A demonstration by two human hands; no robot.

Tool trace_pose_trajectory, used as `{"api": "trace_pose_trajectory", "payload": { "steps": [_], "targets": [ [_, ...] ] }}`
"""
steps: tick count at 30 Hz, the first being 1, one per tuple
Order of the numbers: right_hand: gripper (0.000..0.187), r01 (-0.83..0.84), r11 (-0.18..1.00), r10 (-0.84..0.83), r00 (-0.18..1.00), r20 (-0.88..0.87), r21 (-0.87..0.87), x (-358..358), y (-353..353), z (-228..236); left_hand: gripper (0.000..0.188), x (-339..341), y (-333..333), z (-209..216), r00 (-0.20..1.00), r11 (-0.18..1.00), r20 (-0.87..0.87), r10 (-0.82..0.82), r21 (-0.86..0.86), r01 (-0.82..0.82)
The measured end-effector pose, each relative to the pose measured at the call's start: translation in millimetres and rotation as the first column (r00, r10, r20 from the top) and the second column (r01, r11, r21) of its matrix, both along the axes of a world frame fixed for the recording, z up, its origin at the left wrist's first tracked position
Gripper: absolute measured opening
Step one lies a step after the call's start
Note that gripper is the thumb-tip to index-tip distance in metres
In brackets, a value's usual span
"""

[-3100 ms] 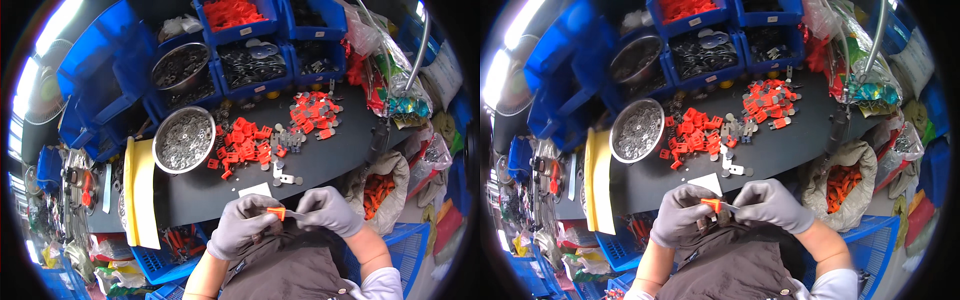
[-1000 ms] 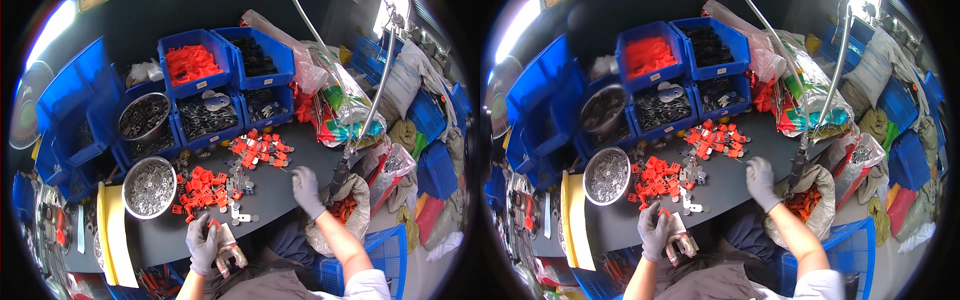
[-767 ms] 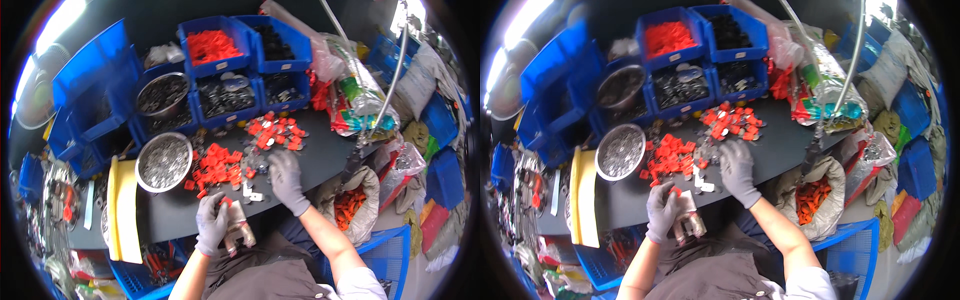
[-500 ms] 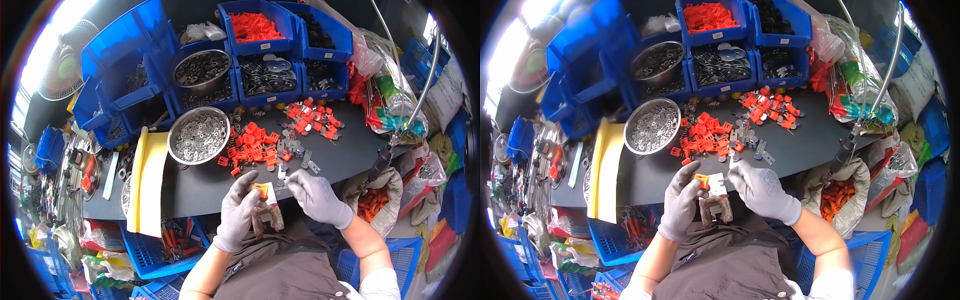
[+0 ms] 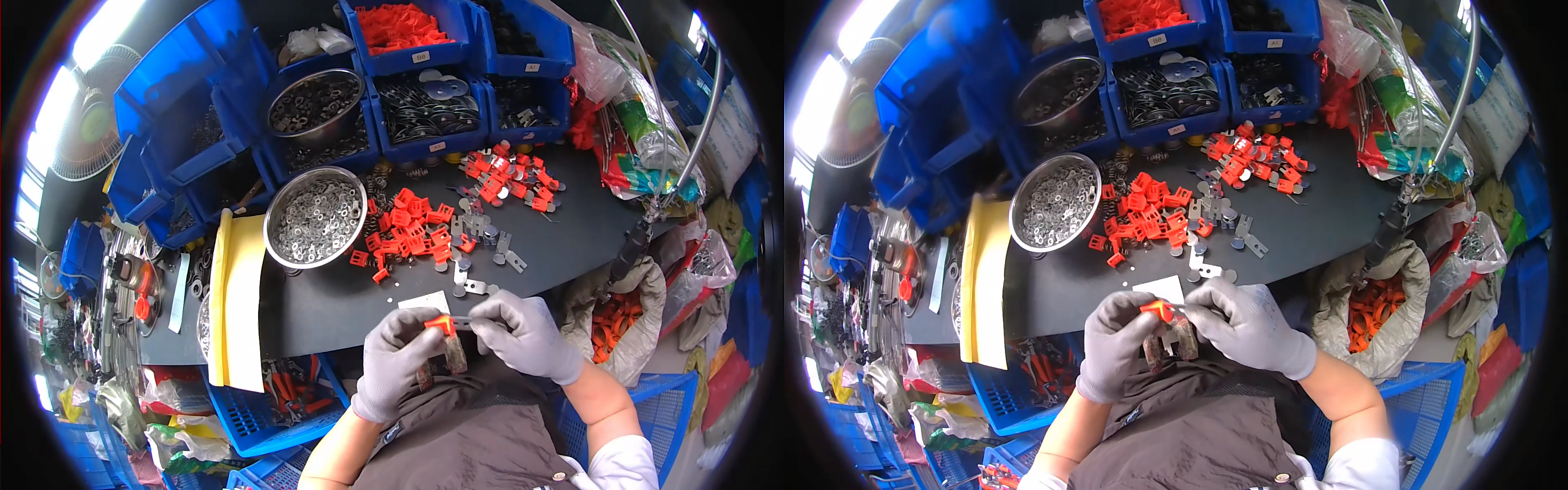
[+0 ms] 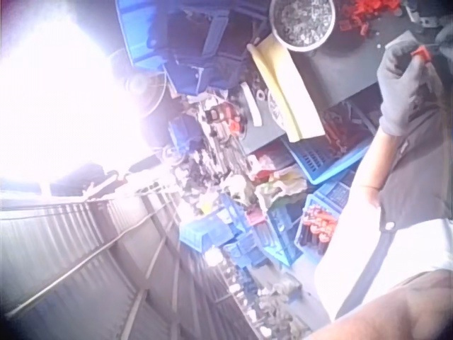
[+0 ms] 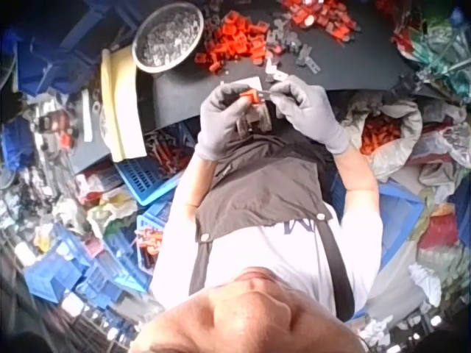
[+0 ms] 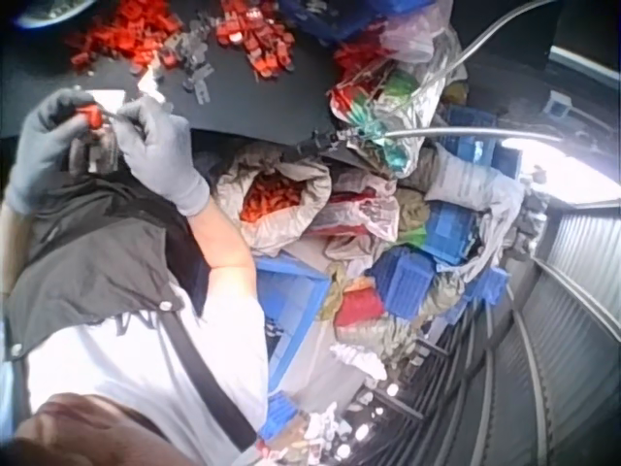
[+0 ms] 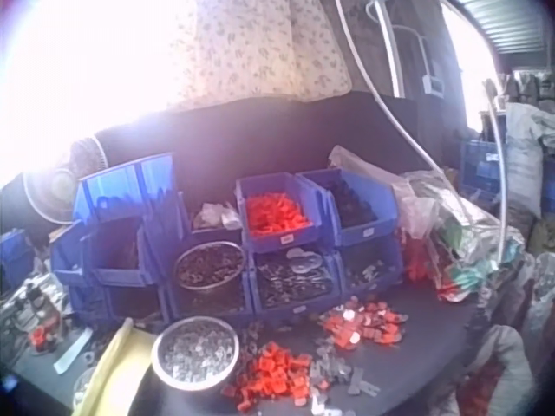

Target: The person assembles small metal brackets and red plastic components by hand at a factory workstation.

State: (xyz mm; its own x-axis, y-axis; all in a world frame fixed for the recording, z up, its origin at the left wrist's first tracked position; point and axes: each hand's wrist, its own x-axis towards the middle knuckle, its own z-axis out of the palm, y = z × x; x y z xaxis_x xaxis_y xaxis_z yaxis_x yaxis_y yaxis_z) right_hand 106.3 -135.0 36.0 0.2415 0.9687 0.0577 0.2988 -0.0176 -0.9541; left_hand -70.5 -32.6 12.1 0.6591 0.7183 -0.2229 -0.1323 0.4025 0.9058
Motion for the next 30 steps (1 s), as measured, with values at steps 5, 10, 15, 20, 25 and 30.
{"api": "trace_pose_trajectory", "payload": {
  "steps": [5, 10, 15, 20, 25, 30],
  "targets": [
    [0.012, -0.067, 0.979, 0.027, 0.979, -0.2, -0.194, 8.3, -22.0, -1.9, 0.021, 0.8, 2.9, 15.5, 0.955, 0.979, -0.219, -0.201, -0.084, 0.187],
    [0.012, 0.125, 0.989, -0.14, 0.955, -0.262, -0.075, -0.5, -39.3, -28.8, 0.022, 23.3, -0.7, 7.8, 0.944, 0.952, -0.161, -0.289, -0.148, 0.266],
    [0.016, -0.101, 0.936, -0.134, 0.785, -0.605, -0.338, 32.3, -34.5, -12.2, 0.023, 34.4, 1.8, 10.2, 0.921, 0.926, -0.144, -0.363, -0.17, 0.338],
    [0.014, -0.109, 0.95, -0.141, 0.687, -0.713, -0.292, 59.8, -18.4, -15.0, 0.029, 62.9, 19.5, 7.4, 0.901, 0.91, -0.132, -0.414, -0.07, 0.408],
    [0.017, 0.428, 0.902, -0.416, 0.822, -0.389, -0.06, 154.1, 30.8, -45.8, 0.049, 106.7, 63.4, -13.0, 0.738, 0.269, -0.612, 0.285, 0.79, 0.551],
    [0.024, 0.734, 0.677, -0.735, 0.671, -0.091, -0.054, 255.2, 45.9, -81.2, 0.037, 92.1, 73.4, -51.8, 0.738, 0.199, -0.57, 0.362, 0.82, 0.536]
  ]
}}
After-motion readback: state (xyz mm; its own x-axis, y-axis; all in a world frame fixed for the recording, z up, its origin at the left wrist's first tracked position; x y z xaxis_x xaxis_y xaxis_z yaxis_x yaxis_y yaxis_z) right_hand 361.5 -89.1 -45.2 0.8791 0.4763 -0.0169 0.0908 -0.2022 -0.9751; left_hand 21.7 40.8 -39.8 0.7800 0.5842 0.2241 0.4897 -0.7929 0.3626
